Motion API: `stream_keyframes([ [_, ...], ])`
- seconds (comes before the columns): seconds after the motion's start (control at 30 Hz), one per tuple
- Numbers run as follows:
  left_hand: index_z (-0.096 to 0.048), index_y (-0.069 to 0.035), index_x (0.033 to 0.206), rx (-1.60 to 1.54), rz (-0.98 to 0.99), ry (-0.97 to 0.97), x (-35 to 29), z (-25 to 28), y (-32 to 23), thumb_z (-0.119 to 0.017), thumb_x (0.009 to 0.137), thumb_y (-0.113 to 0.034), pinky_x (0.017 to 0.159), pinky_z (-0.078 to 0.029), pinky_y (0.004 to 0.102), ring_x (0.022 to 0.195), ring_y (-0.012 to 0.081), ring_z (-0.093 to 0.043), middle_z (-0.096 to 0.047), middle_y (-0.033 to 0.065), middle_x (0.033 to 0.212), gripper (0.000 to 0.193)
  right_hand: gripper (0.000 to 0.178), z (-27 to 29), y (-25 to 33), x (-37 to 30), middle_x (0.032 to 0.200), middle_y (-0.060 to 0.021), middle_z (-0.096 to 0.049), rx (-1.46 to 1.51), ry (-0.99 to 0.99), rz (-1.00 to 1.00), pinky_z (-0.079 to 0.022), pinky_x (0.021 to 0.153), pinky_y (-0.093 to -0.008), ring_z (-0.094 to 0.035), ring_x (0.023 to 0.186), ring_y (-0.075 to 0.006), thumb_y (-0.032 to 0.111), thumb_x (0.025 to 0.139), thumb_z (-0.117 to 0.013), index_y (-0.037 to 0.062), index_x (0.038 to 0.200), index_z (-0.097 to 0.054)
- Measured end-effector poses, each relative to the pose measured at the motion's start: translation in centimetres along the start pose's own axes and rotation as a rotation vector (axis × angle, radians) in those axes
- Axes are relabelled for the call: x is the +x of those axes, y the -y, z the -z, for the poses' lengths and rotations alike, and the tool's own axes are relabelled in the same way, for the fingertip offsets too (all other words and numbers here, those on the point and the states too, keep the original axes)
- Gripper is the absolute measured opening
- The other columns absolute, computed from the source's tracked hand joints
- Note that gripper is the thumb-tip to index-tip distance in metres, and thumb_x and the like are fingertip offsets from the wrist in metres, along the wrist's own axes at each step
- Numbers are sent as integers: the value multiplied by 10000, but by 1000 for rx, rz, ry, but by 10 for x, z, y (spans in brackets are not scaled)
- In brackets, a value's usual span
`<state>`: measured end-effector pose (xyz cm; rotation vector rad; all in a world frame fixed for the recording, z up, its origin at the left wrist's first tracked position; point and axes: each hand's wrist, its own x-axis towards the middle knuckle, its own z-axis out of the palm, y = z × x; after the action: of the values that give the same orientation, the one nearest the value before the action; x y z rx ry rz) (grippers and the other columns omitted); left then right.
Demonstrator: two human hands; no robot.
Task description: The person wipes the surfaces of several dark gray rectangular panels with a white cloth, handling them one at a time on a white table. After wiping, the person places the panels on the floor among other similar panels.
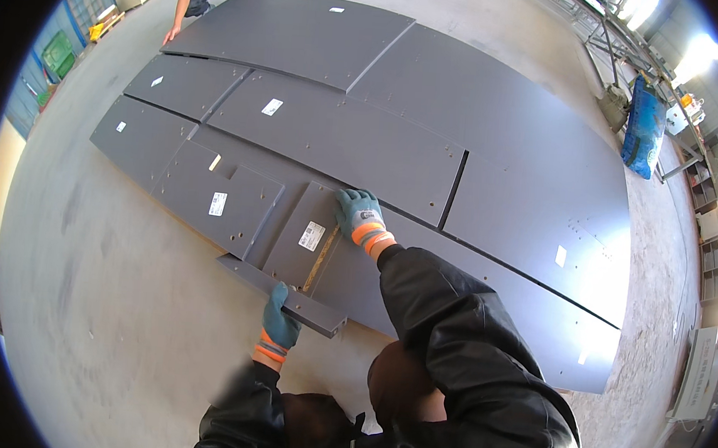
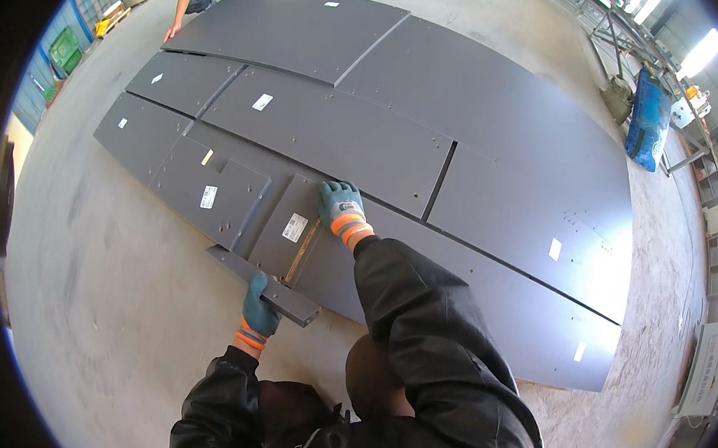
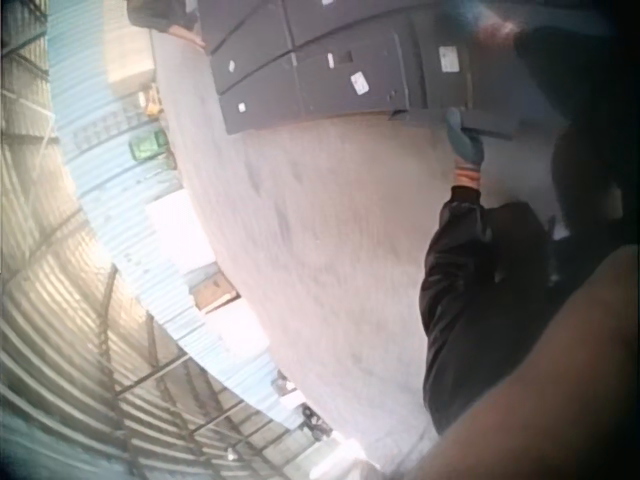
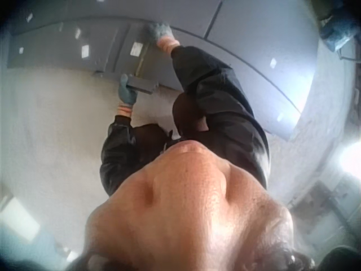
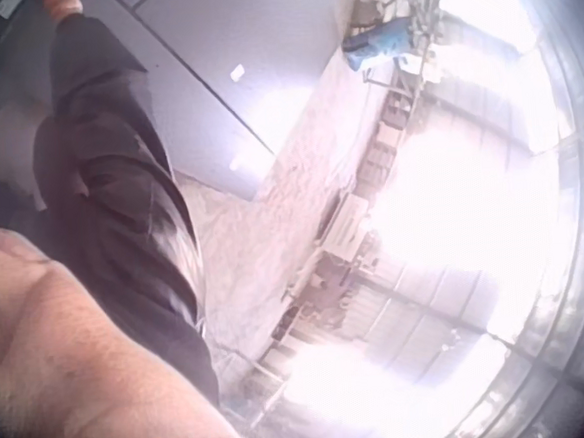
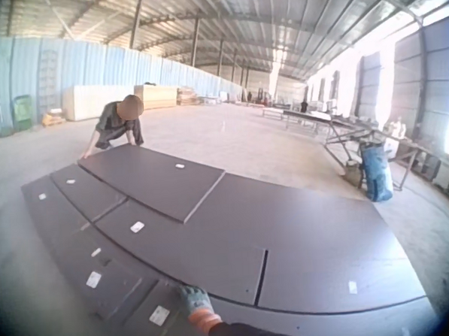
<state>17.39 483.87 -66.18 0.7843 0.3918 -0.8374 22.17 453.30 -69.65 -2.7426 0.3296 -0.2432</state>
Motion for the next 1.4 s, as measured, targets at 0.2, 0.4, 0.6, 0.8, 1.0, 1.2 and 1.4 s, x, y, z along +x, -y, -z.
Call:
stream_keyframes([
  [0.2, -641, -138, 1058, 34, -76, -90, 9, -4, -2, -675, 961, -278, 870, -519, 324, 937, 124, -609, -615, -22, 978, 174, 410, 2, -2, 8, 1238, -145, -679, 45, -51, 20, -447, 1069, -469, -617, 1170, -368, 281, 891, -671, 78, 1245, -627],
  [0.4, -641, -133, 1072, 11, -112, -103, 17, 17, 4, -701, 941, -282, 890, -510, 327, 962, 133, -604, -611, -25, 997, 208, 378, 3, 6, 0, 1253, -150, -684, 40, -11, -7, -447, 1071, -455, -627, 1181, -342, 289, 922, -650, 74, 1233, -640],
  [0.6, -618, -180, 1020, 33, -98, -83, 13, 5, 2, -679, 947, -350, 889, -507, 347, 949, 146, -611, -608, -41, 961, 195, 370, 6, 10, -3, 1256, -148, -684, -2, -24, 4, -455, 1069, -453, -625, 1179, -352, 293, 927, -649, 76, 1227, -647],
  [0.8, -624, -149, 1021, -18, -89, -54, 11, -7, 0, -684, 952, -299, 892, -508, 338, 949, 122, -599, -604, -30, 975, 175, 370, 8, 7, -1, 1260, -142, -683, -7, -6, -14, -462, 1065, -454, -621, 1179, -360, 295, 925, -651, 82, 1228, -651],
  [1.0, -626, -156, 1037, 0, -74, -84, 10, 4, -3, -684, 951, -312, 883, -522, 342, 958, 138, -617, -619, -32, 986, 187, 377, 9, 14, 4, 1262, -133, -682, 19, 2, -15, -459, 1066, -458, -619, 1179, -365, 275, 911, -652, 94, 1242, -645],
  [1.2, -617, -189, 1079, -2, -74, -16, 5, 2, -1, -698, 940, -328, 888, -518, 344, 978, 149, -617, -618, -16, 1003, 212, 371, 1, 15, 3, 1226, -112, -687, -9, 58, -47, -484, 1017, -462, -629, 1141, -358, 273, 902, -633, 128, 1243, -638],
  [1.4, -629, -152, 1081, -5, -100, -148, 5, 2, 0, -691, 952, -279, 866, -517, 317, 959, 139, -616, -628, -17, 995, 192, 387, 5, 10, 3, 1220, -116, -691, 56, 9, 6, -491, 1010, -466, -615, 1155, -370, 293, 907, -653, 112, 1249, -650],
])
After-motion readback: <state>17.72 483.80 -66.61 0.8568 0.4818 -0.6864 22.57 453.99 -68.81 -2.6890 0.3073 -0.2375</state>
